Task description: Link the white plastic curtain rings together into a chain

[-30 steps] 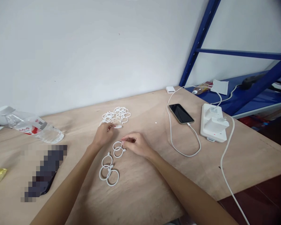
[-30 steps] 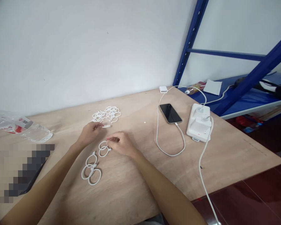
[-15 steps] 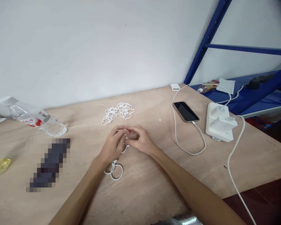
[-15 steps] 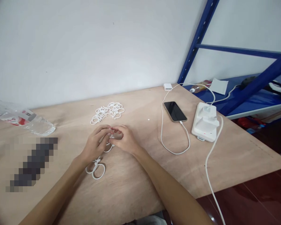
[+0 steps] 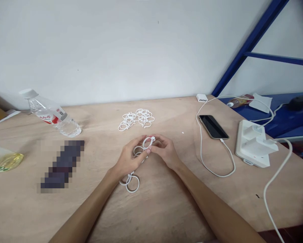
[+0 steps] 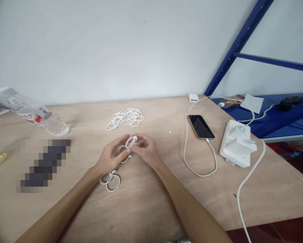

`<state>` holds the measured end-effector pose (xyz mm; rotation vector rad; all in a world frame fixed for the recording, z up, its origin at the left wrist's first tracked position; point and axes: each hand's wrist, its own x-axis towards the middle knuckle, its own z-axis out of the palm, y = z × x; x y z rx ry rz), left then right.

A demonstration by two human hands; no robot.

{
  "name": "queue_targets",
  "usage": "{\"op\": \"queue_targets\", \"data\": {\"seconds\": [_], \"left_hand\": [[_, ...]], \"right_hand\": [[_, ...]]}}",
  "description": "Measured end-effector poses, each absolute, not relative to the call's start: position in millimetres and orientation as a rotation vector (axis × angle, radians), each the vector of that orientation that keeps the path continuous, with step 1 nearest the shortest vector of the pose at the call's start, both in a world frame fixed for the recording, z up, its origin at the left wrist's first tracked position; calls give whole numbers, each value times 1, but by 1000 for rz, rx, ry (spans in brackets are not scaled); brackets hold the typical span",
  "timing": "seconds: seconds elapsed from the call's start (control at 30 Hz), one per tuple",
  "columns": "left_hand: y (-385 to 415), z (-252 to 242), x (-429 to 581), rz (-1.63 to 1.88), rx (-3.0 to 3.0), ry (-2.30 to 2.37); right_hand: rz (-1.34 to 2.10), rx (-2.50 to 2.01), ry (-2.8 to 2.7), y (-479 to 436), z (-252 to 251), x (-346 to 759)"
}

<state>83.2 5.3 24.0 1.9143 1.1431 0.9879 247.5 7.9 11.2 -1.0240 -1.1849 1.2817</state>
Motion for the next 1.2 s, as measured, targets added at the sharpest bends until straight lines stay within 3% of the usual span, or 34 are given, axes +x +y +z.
{"op": "queue_targets", "data": {"seconds": [0.23,1.2], "left_hand": [[9,27,82,1004,1920,1118],[17,35,58,731,2262,1253]], "right_hand": [[1501,-837,-1134,9,15,250],[1289,-1024,-1064,17,0,246]]}}
